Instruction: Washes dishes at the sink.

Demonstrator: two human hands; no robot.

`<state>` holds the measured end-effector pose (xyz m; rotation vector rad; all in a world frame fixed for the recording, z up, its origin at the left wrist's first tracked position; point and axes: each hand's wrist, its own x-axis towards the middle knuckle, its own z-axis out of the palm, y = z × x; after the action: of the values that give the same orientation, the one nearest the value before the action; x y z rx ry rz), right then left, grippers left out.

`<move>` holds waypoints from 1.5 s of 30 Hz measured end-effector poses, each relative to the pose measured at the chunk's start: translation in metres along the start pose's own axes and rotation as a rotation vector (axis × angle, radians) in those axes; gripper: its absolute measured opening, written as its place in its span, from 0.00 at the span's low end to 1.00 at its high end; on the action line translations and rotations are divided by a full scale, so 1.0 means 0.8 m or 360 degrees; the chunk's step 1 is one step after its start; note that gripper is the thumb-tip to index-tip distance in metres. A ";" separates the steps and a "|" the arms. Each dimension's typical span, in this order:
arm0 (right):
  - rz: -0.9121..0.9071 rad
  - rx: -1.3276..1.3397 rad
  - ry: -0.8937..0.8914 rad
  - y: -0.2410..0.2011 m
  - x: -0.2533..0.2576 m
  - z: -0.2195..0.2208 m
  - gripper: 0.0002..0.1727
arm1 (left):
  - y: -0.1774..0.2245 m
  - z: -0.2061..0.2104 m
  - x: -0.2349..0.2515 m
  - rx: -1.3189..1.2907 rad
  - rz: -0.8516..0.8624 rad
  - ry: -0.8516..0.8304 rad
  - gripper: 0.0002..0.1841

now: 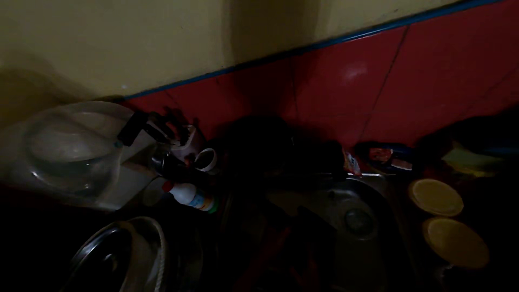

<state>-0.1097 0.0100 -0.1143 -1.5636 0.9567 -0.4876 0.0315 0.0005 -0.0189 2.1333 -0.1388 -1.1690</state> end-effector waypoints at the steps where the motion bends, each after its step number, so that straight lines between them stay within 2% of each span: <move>1: 0.0013 0.0008 0.0001 -0.002 0.000 0.000 0.44 | 0.019 0.002 -0.018 0.0035 -0.0023 0.0000 0.23; 3: 0.0021 -0.0030 -0.0013 -0.003 -0.001 -0.002 0.43 | 0.024 -0.010 -0.030 0.0241 0.0327 -0.0151 0.24; 6: 0.0027 -0.0078 -0.0013 -0.005 0.000 -0.004 0.43 | 0.090 0.003 -0.073 0.0096 -0.0026 -0.0118 0.24; 9: 0.0028 -0.0022 0.0075 -0.005 0.000 -0.002 0.44 | 0.105 -0.003 -0.075 0.0190 -0.0034 -0.0309 0.23; 11: 0.0003 -0.0017 0.0140 -0.005 0.000 0.000 0.46 | 0.096 -0.008 -0.072 0.0129 0.0085 -0.0390 0.26; 14: -0.0038 -0.0054 0.0174 -0.001 0.001 0.000 0.45 | 0.071 -0.029 -0.066 0.0087 0.0606 -0.0718 0.26; 15: -0.0040 -0.0063 0.0161 -0.002 0.001 -0.002 0.46 | 0.100 -0.007 -0.101 0.0085 0.0284 -0.0377 0.24; 16: -0.0049 -0.0074 0.0147 -0.003 0.000 -0.003 0.46 | 0.114 0.001 -0.109 0.0098 0.0075 -0.0267 0.24; 17: -0.0054 -0.0086 0.0137 -0.004 0.000 -0.003 0.46 | 0.106 -0.002 -0.095 0.0106 0.0003 -0.0297 0.25; 21: -0.0071 -0.0080 0.0126 -0.001 0.001 0.001 0.44 | 0.039 -0.022 -0.031 0.0114 0.0079 -0.0303 0.33; 25: -0.0058 -0.0099 0.0127 -0.001 0.001 0.001 0.45 | 0.047 -0.021 -0.038 0.0170 0.0137 -0.0279 0.29; 28: -0.0049 -0.0120 0.0087 -0.007 -0.001 0.000 0.44 | 0.019 -0.024 -0.017 0.0171 0.0221 -0.0238 0.27; 31: -0.0050 -0.0166 0.0050 0.004 -0.001 0.002 0.45 | -0.002 -0.019 0.004 0.0001 0.0255 -0.0152 0.29; 34: -0.0045 -0.0122 0.0115 0.008 0.001 0.004 0.44 | 0.014 -0.018 -0.007 0.0088 0.0256 -0.0254 0.27; 38: -0.0044 -0.0108 0.0180 0.003 0.002 0.002 0.47 | -0.016 -0.018 0.015 0.0270 0.0392 -0.0407 0.40; 40: -0.0044 -0.0092 0.0171 0.006 0.003 0.001 0.48 | -0.029 -0.016 0.028 0.0233 0.0423 -0.0411 0.42; 45: -0.0055 -0.0118 0.0043 -0.003 -0.003 0.001 0.46 | -0.016 -0.011 0.017 0.0055 0.0352 -0.0134 0.31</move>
<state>-0.1097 0.0126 -0.1116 -1.6463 0.9796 -0.5032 0.0437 0.0089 -0.0332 2.0389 -0.4248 -1.1323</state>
